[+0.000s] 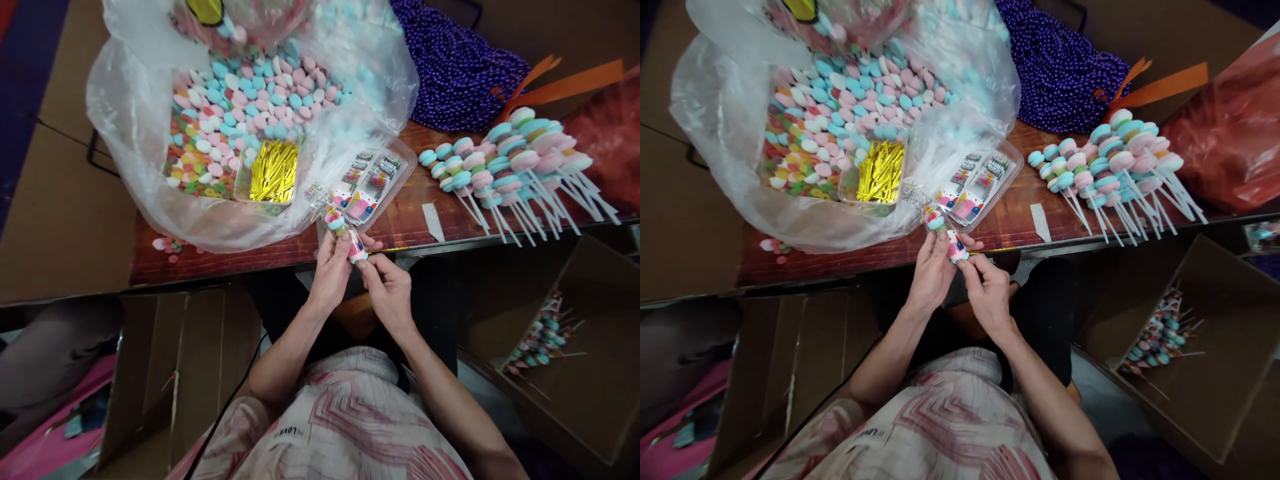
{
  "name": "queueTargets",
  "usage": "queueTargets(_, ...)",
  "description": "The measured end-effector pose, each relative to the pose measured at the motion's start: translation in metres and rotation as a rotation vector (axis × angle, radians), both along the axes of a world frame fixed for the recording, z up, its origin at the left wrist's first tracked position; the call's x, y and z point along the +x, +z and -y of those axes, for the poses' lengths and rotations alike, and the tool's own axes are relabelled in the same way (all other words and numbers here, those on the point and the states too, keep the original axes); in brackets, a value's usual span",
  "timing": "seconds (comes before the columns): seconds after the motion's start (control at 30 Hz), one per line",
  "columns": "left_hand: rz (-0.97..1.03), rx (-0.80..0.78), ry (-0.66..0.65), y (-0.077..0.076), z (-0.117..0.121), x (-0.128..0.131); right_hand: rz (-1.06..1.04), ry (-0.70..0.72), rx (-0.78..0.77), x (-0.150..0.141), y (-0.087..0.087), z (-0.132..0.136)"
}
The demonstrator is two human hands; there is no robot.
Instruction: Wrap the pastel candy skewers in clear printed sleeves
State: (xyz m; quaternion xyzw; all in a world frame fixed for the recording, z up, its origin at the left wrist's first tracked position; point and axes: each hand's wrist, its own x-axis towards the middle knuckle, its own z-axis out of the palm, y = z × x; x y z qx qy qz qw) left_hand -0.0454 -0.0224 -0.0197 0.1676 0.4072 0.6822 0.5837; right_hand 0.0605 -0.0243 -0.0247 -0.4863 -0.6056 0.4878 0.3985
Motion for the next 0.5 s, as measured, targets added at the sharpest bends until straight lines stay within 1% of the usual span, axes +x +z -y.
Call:
queueTargets(0.13, -0.034, 0.006, -0.003, -0.001, 0.001, 0.002, 0.117, -0.041, 0.215, -0.002, 0.0, 0.003)
queueTargets(0.17, -0.038, 0.009, -0.002, -0.002, 0.001, 0.003, 0.121, -0.048, 0.233, -0.003, 0.0, 0.003)
queueTargets(0.2, -0.036, 0.013, -0.001, -0.002, 0.002, 0.003, 0.103, -0.055, 0.22, -0.003, 0.0, 0.003)
queueTargets(0.23, -0.031, 0.015, -0.003, -0.002, 0.002, 0.003, 0.06, -0.059, 0.173, -0.004, 0.0, 0.002)
queueTargets(0.27, -0.022, 0.013, -0.007, -0.002, 0.003, 0.003, -0.003, -0.055, 0.094, -0.004, 0.0, 0.001)
queueTargets(0.4, 0.025, -0.028, -0.052, -0.001, 0.003, -0.004, -0.344, 0.03, -0.337, 0.0, 0.002, -0.007)
queueTargets(0.43, 0.039, -0.031, -0.067, -0.001, 0.003, -0.006, -0.406, 0.052, -0.424, 0.001, 0.002, -0.009)
queueTargets(0.5, 0.06, -0.035, -0.082, -0.001, 0.002, -0.009, -0.473, 0.078, -0.528, 0.002, 0.003, -0.011)
